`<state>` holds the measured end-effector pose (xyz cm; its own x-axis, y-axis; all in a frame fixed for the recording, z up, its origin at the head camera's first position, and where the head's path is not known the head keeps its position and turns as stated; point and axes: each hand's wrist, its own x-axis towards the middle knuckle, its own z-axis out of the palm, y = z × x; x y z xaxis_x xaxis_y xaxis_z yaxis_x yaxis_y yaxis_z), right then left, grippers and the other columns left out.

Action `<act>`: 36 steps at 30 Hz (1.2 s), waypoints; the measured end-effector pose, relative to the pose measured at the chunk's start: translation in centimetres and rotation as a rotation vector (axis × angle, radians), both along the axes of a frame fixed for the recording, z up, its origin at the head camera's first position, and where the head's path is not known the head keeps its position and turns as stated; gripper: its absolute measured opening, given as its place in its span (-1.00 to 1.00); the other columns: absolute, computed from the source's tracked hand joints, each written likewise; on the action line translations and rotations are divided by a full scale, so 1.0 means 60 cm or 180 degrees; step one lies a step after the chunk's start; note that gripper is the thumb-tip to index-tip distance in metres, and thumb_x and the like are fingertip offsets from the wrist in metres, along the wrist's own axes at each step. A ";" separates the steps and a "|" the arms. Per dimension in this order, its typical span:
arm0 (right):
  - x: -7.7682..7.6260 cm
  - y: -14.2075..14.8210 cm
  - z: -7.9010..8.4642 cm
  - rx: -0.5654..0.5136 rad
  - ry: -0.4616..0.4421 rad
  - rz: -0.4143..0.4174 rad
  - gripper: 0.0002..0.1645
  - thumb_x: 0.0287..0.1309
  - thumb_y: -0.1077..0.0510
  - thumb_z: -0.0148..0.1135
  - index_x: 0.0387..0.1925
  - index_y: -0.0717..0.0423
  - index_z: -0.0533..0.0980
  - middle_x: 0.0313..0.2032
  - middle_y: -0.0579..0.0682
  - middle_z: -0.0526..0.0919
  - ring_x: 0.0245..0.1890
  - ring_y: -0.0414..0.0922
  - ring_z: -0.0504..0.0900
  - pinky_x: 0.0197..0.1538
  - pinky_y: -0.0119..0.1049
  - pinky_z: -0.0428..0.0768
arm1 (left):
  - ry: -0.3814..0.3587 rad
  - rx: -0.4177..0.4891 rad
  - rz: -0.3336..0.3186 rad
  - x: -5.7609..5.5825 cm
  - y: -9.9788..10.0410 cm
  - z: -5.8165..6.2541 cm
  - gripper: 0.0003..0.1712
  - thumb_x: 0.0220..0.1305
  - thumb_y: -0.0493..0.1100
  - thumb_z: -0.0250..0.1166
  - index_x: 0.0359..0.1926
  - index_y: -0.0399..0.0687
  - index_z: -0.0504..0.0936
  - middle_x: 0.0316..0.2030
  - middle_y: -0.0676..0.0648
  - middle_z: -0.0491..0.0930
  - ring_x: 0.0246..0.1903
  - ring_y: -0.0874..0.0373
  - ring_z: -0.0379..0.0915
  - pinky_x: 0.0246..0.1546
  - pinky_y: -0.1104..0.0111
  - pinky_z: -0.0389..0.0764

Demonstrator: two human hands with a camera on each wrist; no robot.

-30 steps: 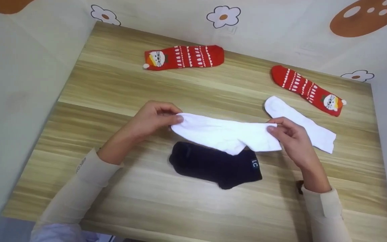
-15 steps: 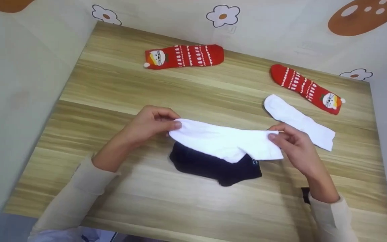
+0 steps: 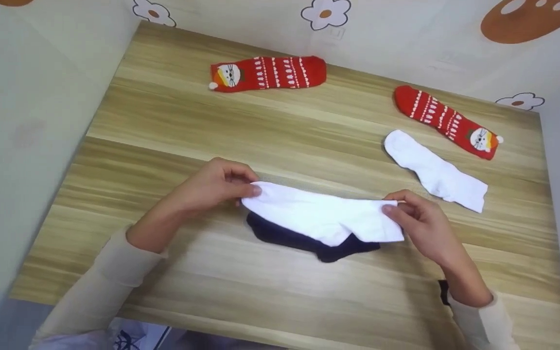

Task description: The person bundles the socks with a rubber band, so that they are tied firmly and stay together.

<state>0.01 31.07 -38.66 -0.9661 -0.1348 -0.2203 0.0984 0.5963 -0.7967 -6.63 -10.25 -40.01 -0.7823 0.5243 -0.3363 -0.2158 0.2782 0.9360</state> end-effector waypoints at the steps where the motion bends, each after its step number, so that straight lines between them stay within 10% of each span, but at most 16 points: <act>1: 0.000 -0.001 -0.001 0.0003 -0.0060 0.0001 -0.78 0.45 0.09 0.25 0.01 0.08 0.61 -0.53 -0.10 0.63 -0.55 -0.23 0.52 -0.47 -0.38 0.45 | 0.0016 -0.0041 -0.0044 0.000 0.000 0.000 -0.81 0.35 -0.13 0.41 -0.10 -0.11 0.77 -0.34 -0.03 0.66 -0.40 0.02 0.52 -0.34 0.34 0.61; 20: 0.003 -0.014 -0.045 0.0331 -0.0301 0.0244 -0.77 0.38 0.12 0.32 0.00 0.08 0.58 -0.63 -0.14 0.39 -0.64 -0.28 0.35 -0.54 -0.42 0.32 | 0.0022 -0.0565 -0.0543 0.007 0.009 -0.018 -0.78 0.32 -0.14 0.43 -0.06 -0.10 0.68 -0.34 -0.05 0.63 -0.46 0.12 0.50 -0.39 0.34 0.62; 29: -0.007 -0.020 -0.048 0.0914 -0.0368 0.0413 -0.62 0.39 -0.06 0.31 0.06 0.10 0.59 -0.44 -0.03 0.59 -0.47 -0.14 0.49 -0.44 -0.39 0.45 | 0.0578 -0.1099 -0.0883 0.011 0.014 -0.031 -0.48 0.32 -0.02 0.43 0.21 -0.08 0.54 -0.09 -0.10 0.64 -0.10 0.05 0.53 0.02 0.17 0.56; 36: -0.020 -0.029 -0.048 0.1052 -0.0270 0.0467 -0.73 0.43 -0.03 0.26 -0.12 0.09 0.60 -0.48 -0.05 0.51 -0.46 -0.13 0.46 -0.43 -0.36 0.40 | 0.0701 -0.1333 -0.0722 0.012 0.030 -0.032 -0.77 0.38 -0.15 0.34 -0.01 -0.11 0.66 -0.14 -0.12 0.70 -0.15 0.03 0.55 -0.02 0.15 0.60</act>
<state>-1.22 29.31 -41.53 -0.9183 -0.1787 -0.3534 0.0502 0.8326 -0.5516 -5.92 -8.43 -41.92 -0.7405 0.5446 -0.3938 0.0825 0.6552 0.7509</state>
